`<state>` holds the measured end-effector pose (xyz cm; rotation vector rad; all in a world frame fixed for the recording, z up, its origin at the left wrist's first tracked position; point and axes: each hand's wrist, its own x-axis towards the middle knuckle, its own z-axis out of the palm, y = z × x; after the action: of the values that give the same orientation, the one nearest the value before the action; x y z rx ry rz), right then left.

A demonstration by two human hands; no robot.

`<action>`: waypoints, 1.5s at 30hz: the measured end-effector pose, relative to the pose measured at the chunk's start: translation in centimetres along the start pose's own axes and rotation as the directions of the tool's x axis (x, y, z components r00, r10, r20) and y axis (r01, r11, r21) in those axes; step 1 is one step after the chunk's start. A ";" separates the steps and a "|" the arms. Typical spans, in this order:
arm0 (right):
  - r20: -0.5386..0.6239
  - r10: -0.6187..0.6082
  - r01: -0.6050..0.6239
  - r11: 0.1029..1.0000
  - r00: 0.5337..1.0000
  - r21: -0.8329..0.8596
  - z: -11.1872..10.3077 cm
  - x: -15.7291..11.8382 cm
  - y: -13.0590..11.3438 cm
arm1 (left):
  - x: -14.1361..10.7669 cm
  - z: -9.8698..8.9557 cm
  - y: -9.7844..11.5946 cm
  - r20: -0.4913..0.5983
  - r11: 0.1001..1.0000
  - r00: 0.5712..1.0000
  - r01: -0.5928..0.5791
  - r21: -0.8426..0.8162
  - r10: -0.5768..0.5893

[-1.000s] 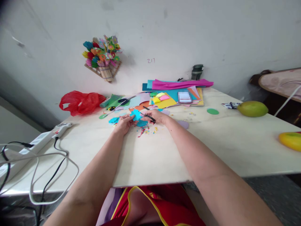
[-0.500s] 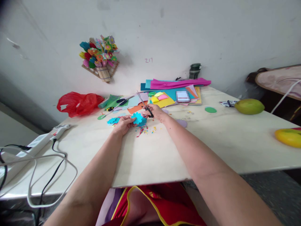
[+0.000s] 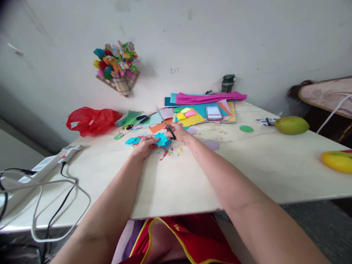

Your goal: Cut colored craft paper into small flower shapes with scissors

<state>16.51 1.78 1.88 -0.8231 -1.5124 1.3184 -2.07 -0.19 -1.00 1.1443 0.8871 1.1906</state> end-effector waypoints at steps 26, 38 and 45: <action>-0.023 0.030 -0.029 0.999 0.999 0.023 0.1 0.2 0.2 | -0.1 0.2 0.2 -0.002 0.999 0.999 -0.050 -0.014 0.050; -0.011 0.000 0.000 1.000 1.000 0.014 0.4 1.0 1.6 | 0.1 0.2 -0.1 0.036 0.999 0.998 -0.050 0.013 0.050; 0.039 0.046 -0.048 0.998 0.998 0.042 1.3 0.6 1.3 | 0.1 0.1 0.1 -0.034 0.996 0.997 -0.069 -0.047 0.068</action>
<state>15.03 2.10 0.76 -0.8141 -1.4972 1.4039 -2.01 -0.15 -0.88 1.1270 0.8448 1.2828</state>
